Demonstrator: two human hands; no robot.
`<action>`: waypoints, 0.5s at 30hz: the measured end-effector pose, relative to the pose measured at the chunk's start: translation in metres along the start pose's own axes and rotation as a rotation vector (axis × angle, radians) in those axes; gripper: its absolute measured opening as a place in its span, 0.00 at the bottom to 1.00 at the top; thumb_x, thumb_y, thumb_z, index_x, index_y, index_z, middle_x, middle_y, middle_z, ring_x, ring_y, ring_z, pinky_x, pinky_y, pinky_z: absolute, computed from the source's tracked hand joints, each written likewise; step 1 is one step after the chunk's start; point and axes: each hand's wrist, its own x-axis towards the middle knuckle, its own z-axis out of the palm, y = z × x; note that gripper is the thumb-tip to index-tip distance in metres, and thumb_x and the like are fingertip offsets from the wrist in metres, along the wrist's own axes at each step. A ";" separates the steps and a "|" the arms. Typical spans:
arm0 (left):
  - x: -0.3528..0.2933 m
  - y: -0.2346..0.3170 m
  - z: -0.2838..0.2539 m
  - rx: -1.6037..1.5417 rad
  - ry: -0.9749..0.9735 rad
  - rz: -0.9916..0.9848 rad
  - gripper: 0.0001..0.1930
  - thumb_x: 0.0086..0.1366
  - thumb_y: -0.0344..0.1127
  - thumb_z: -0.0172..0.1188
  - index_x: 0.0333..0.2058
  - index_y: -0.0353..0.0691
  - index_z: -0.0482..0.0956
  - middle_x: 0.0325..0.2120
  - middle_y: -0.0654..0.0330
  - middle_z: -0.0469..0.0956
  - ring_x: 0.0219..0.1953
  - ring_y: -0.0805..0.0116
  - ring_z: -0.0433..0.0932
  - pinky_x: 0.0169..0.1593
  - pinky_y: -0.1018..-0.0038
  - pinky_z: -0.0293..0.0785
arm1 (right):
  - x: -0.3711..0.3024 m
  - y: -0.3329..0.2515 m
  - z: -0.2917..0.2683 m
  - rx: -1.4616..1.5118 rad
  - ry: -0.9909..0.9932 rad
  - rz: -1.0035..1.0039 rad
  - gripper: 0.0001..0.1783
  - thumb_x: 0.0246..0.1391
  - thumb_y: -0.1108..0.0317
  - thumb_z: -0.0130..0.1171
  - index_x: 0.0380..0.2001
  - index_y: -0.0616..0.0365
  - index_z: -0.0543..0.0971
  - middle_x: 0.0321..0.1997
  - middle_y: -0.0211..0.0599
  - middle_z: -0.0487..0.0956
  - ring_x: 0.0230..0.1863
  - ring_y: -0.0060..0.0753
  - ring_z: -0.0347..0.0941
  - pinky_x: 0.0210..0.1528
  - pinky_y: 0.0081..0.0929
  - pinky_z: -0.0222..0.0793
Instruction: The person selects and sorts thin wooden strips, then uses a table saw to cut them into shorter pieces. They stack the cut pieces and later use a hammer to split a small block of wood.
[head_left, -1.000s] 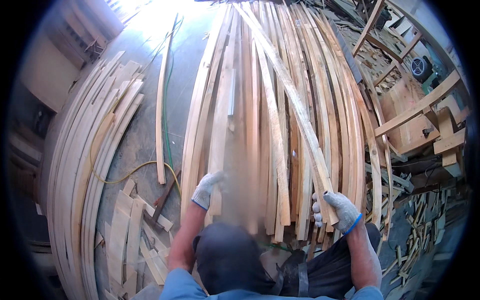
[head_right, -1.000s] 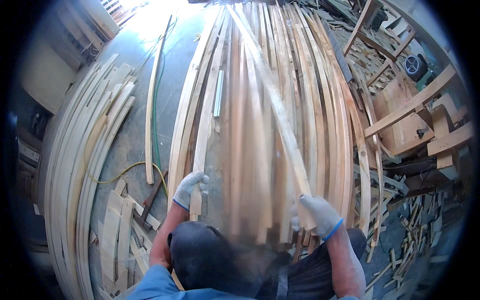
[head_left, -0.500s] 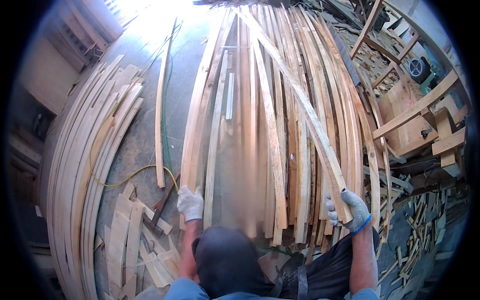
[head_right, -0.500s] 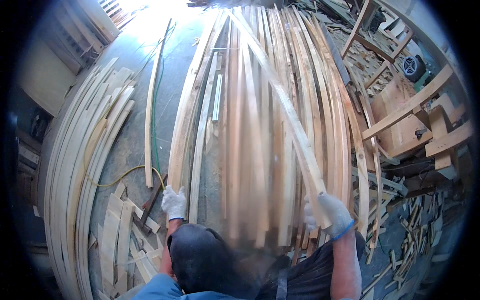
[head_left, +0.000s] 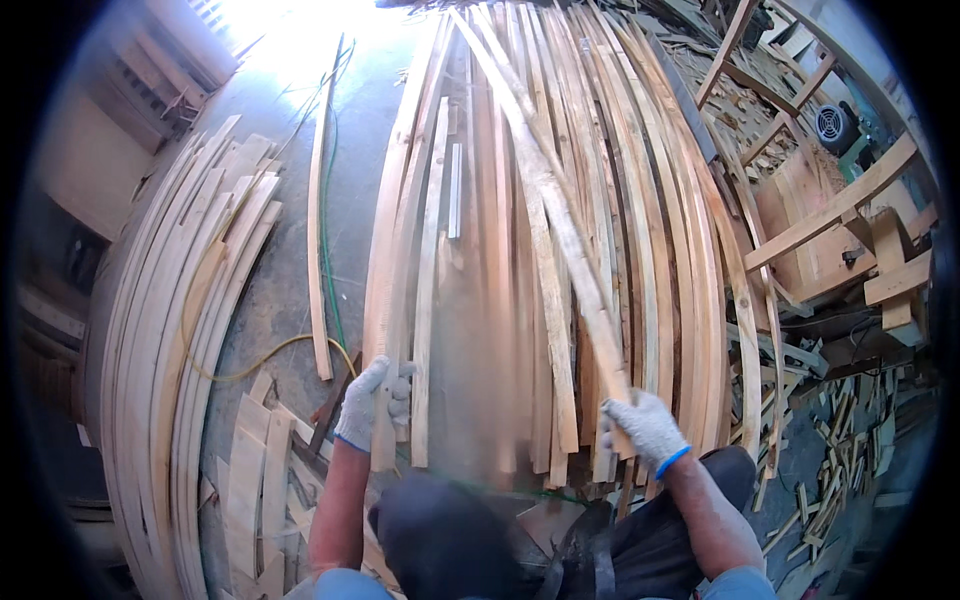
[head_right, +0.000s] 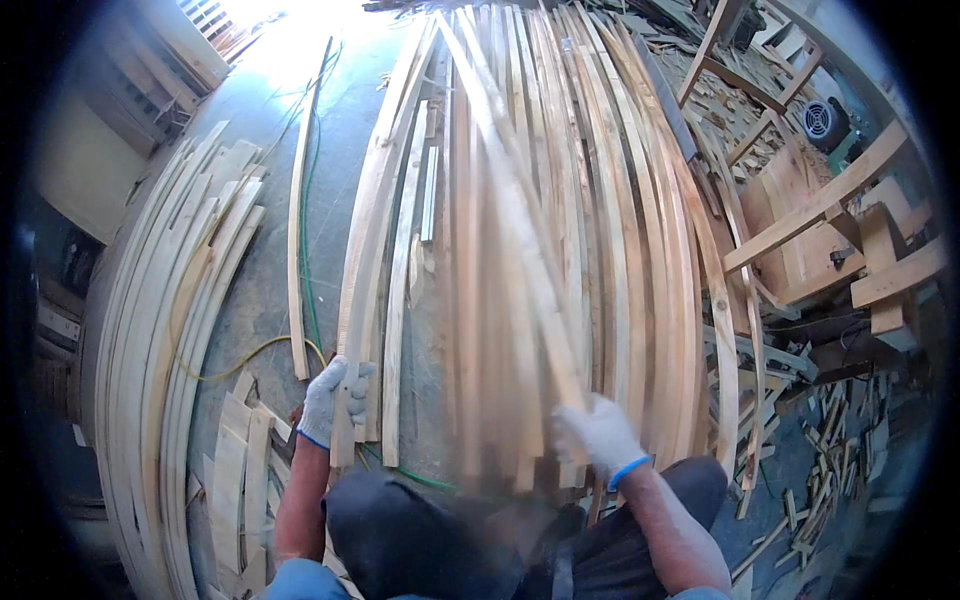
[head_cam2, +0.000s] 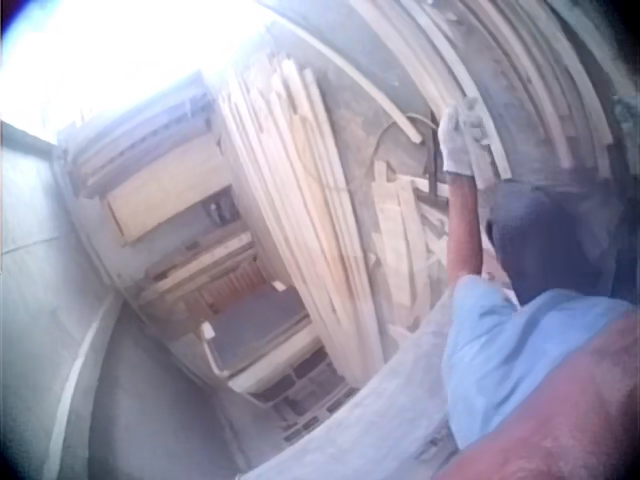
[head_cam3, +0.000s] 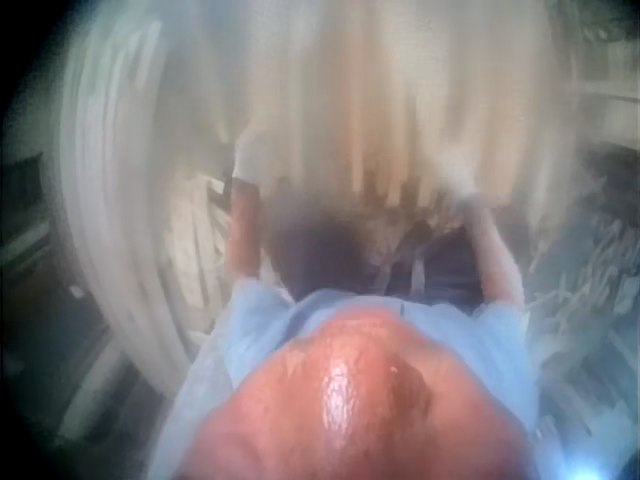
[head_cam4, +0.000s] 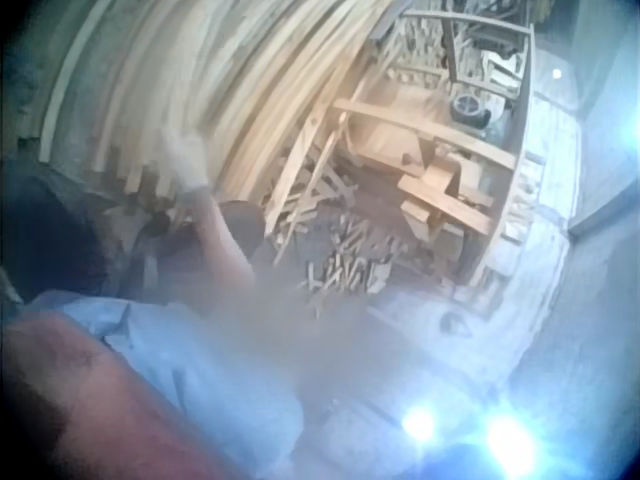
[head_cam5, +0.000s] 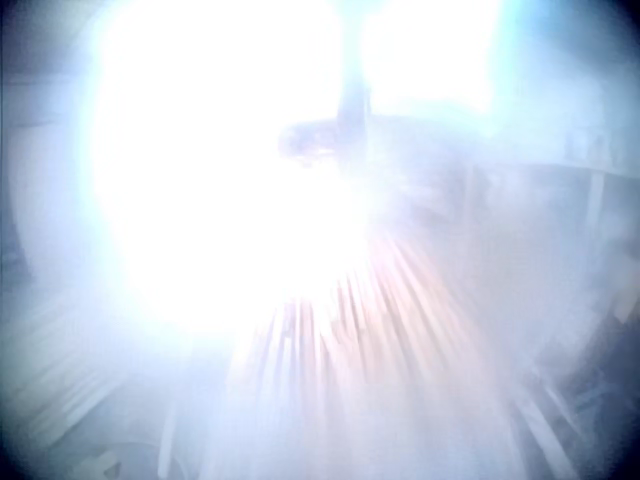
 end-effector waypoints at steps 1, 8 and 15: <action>-0.003 0.006 0.009 -0.091 -0.105 -0.036 0.33 0.74 0.61 0.57 0.60 0.35 0.76 0.29 0.67 0.75 0.22 0.72 0.72 0.27 0.71 0.71 | -0.001 -0.001 0.011 0.028 -0.014 0.013 0.19 0.67 0.62 0.66 0.50 0.63 0.74 0.32 0.37 0.81 0.25 0.32 0.82 0.27 0.33 0.84; 0.021 -0.016 0.070 0.677 -0.185 0.306 0.29 0.76 0.59 0.56 0.57 0.36 0.76 0.32 0.61 0.76 0.29 0.70 0.75 0.32 0.69 0.75 | 0.010 0.046 0.067 -0.397 -0.098 -0.371 0.22 0.66 0.61 0.66 0.54 0.66 0.73 0.36 0.43 0.81 0.30 0.38 0.84 0.30 0.36 0.83; -0.047 -0.018 0.240 0.810 0.279 0.042 0.27 0.76 0.55 0.58 0.51 0.30 0.75 0.43 0.50 0.79 0.45 0.58 0.78 0.53 0.58 0.75 | -0.095 -0.026 0.105 -0.789 0.139 -0.496 0.13 0.69 0.64 0.55 0.46 0.64 0.74 0.43 0.57 0.75 0.43 0.73 0.76 0.47 0.59 0.72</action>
